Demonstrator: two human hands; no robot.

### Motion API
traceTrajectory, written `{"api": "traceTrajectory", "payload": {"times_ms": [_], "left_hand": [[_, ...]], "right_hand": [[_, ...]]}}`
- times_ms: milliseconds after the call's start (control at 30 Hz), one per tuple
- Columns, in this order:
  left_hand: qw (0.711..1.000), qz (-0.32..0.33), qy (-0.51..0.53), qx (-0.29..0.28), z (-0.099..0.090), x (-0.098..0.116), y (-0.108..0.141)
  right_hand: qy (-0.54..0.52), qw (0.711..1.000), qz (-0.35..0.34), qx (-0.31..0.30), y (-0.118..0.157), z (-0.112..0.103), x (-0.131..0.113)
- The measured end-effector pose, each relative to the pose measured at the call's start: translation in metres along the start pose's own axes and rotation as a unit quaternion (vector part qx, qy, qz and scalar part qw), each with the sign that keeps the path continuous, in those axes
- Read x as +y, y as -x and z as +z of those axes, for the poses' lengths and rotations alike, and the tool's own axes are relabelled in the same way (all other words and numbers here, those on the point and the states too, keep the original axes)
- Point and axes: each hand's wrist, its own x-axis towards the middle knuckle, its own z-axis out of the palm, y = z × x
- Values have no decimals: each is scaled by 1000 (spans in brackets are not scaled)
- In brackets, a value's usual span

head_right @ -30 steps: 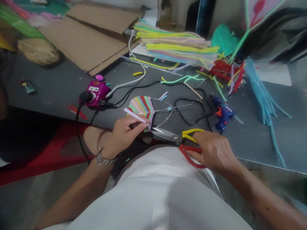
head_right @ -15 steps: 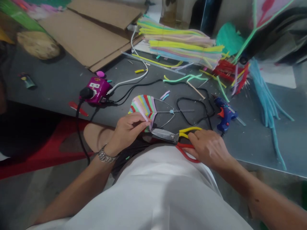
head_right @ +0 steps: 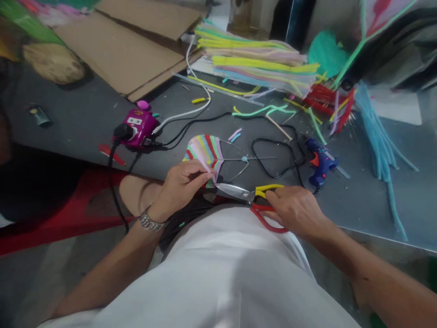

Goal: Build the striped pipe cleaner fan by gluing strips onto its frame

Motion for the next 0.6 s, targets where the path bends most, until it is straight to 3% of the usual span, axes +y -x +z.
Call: {"api": "traceTrajectory", "payload": {"times_ms": [167,300,400,500,533,600], "left_hand": [[998,-48,36,6,-7,4,-1],[992,-81,93,38,-8,4,-1],[982,-105,148,59,-4,0,-1],[971,-126,187,78,-1,-5,-3],[967,-132,198,87,0,-5,-4],[959,-146,219,103,-1,-5,-4]], "right_hand": [[3,999,22,40,11,-6,1],[42,981,169,83,45,-8,21],[15,931,349,103,91,0,63],[-17,828,531,177,148,13,120],[3,808,557,191,168,18,139],[60,820,534,196,202,28,172]]}}
